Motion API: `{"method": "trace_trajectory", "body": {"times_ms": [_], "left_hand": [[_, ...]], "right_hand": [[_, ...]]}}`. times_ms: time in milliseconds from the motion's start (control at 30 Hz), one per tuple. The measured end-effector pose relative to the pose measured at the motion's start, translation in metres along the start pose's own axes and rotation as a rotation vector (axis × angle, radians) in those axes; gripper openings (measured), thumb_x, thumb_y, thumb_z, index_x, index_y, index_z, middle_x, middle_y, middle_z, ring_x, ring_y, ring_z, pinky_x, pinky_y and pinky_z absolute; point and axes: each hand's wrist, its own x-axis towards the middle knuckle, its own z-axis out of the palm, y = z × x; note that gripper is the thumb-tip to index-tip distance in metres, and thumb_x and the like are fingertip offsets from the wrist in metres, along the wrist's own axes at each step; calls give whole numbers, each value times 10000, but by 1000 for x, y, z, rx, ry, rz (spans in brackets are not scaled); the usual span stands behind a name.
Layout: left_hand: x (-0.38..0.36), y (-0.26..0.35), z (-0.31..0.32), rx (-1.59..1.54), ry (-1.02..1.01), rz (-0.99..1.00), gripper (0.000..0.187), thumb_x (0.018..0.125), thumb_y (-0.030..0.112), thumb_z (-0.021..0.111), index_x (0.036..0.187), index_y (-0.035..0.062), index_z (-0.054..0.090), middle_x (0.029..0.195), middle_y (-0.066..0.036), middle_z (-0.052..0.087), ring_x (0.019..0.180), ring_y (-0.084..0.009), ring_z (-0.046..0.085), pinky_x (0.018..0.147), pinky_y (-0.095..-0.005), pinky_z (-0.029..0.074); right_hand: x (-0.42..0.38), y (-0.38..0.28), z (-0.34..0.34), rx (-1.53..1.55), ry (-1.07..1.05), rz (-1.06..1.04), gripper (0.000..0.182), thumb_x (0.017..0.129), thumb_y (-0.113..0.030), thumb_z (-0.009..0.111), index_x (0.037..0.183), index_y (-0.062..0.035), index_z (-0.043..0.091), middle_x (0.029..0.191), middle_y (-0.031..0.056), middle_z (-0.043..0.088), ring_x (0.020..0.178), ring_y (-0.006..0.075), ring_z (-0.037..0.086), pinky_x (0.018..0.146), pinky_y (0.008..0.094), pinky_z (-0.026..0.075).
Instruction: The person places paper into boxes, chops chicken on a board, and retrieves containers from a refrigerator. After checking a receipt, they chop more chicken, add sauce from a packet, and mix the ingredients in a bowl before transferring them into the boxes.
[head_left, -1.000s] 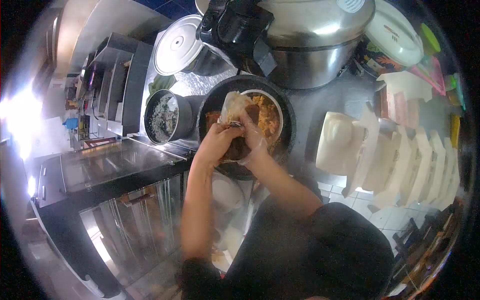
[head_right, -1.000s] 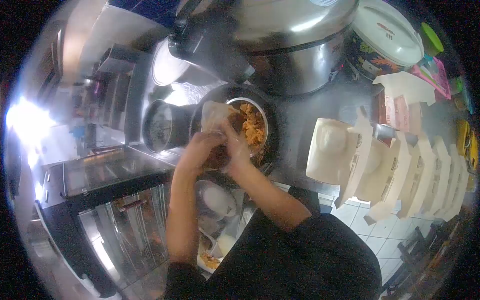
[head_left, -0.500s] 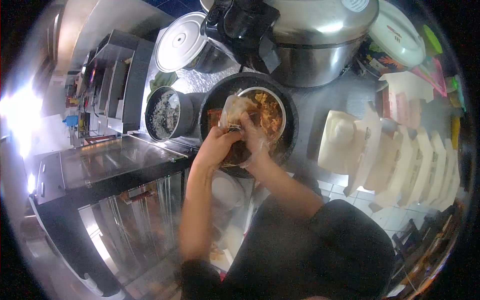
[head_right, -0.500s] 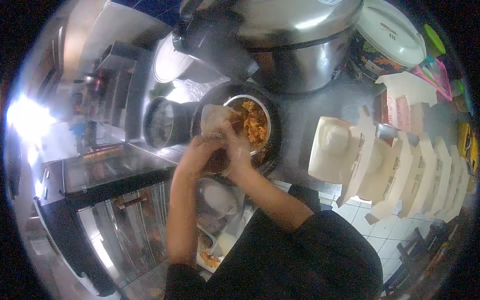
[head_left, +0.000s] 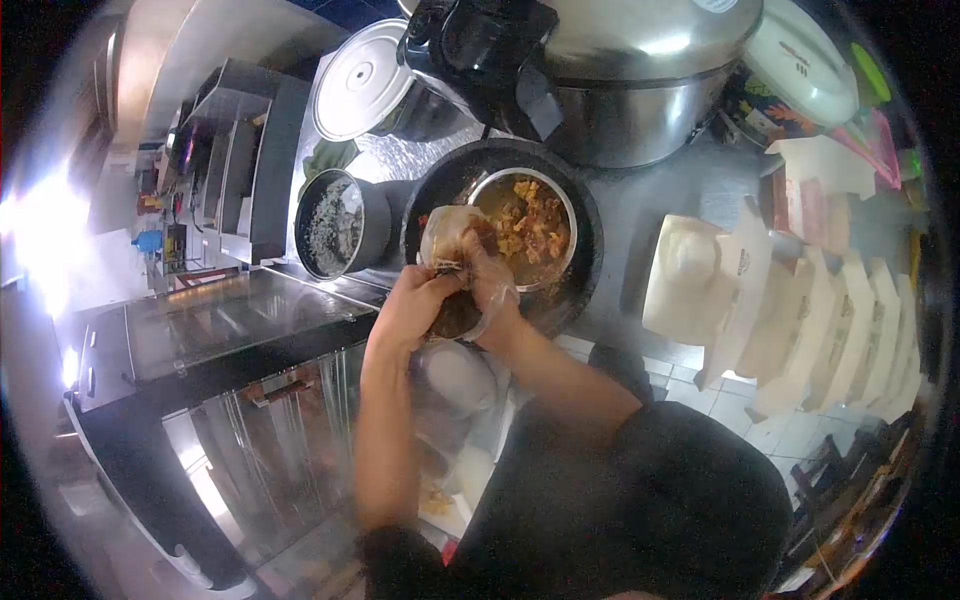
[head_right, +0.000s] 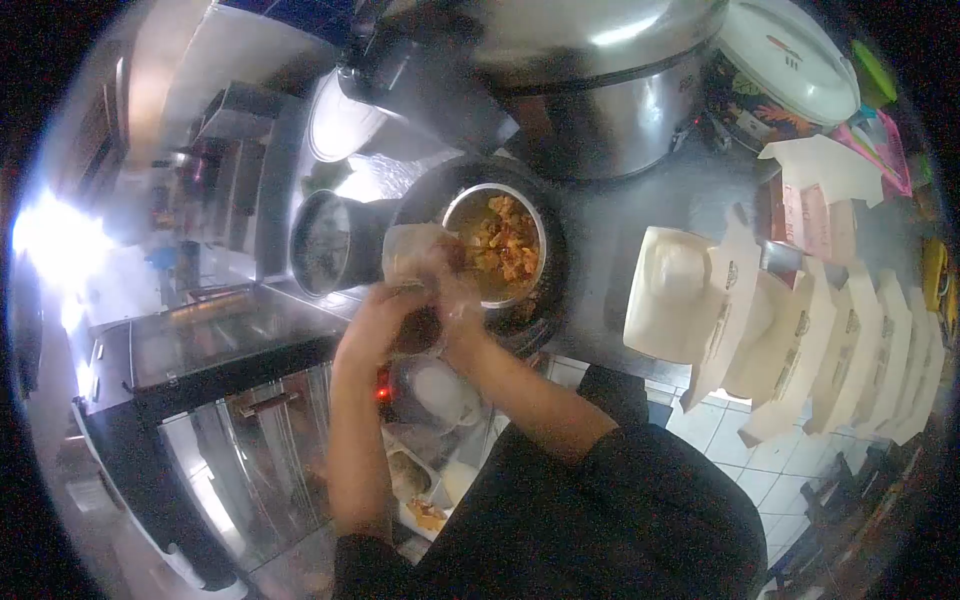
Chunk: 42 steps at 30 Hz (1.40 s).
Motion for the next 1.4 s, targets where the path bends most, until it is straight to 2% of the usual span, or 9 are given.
{"method": "trace_trajectory", "body": {"times_ms": [167, 400, 500, 667, 900, 1033, 1100, 1300, 1400], "left_hand": [[5, -13, -6, 27, -1, 37, 220, 849, 98, 617, 960, -83, 670, 825, -81, 672, 694, -132, 617, 620, -272, 484], [10, 5, 11, -39, -21, 59, 212, 853, 100, 619, 967, -73, 668, 829, -72, 673, 702, -130, 613, 629, -278, 483], [8, 9, 17, 4, -61, 105, 206, 867, 93, 616, 985, -67, 668, 853, -66, 675, 734, -128, 614, 661, -275, 487], [0, -10, 18, 74, -55, 78, 205, 879, 94, 623, 1011, -55, 670, 910, -73, 678, 793, -123, 622, 706, -274, 493], [8, -23, 14, -38, -53, 32, 239, 863, 151, 664, 1000, -45, 669, 896, -66, 680, 780, -119, 625, 699, -270, 491], [15, -36, 10, 28, -33, 93, 229, 868, 140, 656, 1007, -43, 666, 893, -58, 679, 779, -117, 625, 704, -267, 490], [12, -34, 14, -196, -71, 63, 223, 870, 123, 645, 1018, -41, 667, 885, -49, 678, 781, -110, 620, 704, -265, 487], [16, -37, 10, -94, -74, 103, 211, 870, 110, 632, 1026, -28, 670, 902, -40, 675, 792, -99, 610, 707, -258, 481], [15, -31, 14, -17, -50, 70, 219, 871, 111, 631, 1029, -37, 665, 904, -34, 671, 794, -101, 605, 708, -256, 478]], "right_hand": [[-11, -16, 15, -233, 71, 23, 467, 981, -458, 463, 1198, -52, 544, 1052, 66, 619, 916, 183, 623, 800, 343, 527], [-6, -45, 40, -53, 104, 39, 486, 983, -471, 449, 1186, -42, 551, 1053, 73, 618, 901, 199, 631, 790, 347, 527], [-5, -49, 36, -134, 201, -60, 476, 959, -501, 490, 1134, -67, 581, 1041, 59, 615, 957, 178, 584, 823, 356, 490], [-19, -47, 26, -162, 399, 68, 512, 954, -545, 460, 1108, -71, 577, 995, 55, 607, 870, 196, 597, 787, 361, 509], [-27, -56, 48, -103, 396, 70, 516, 939, -568, 468, 1049, -76, 579, 947, 52, 606, 828, 196, 600, 738, 361, 518], [-16, -46, 19, -166, 295, 78, 455, 945, -514, 504, 1044, -77, 586, 943, 42, 611, 830, 186, 598, 719, 341, 515], [-14, -43, 16, -122, 223, 104, 424, 948, -483, 523, 1041, -74, 587, 945, 39, 612, 837, 184, 597, 724, 336, 513], [-10, -43, 18, -180, 347, 59, 372, 927, -409, 596, 1083, -72, 590, 968, 50, 610, 885, 186, 593, 756, 328, 505], [-6, -41, 11, -5, 233, 16, 373, 931, -402, 592, 1105, -72, 589, 969, 52, 604, 890, 187, 589, 757, 324, 505]]}}
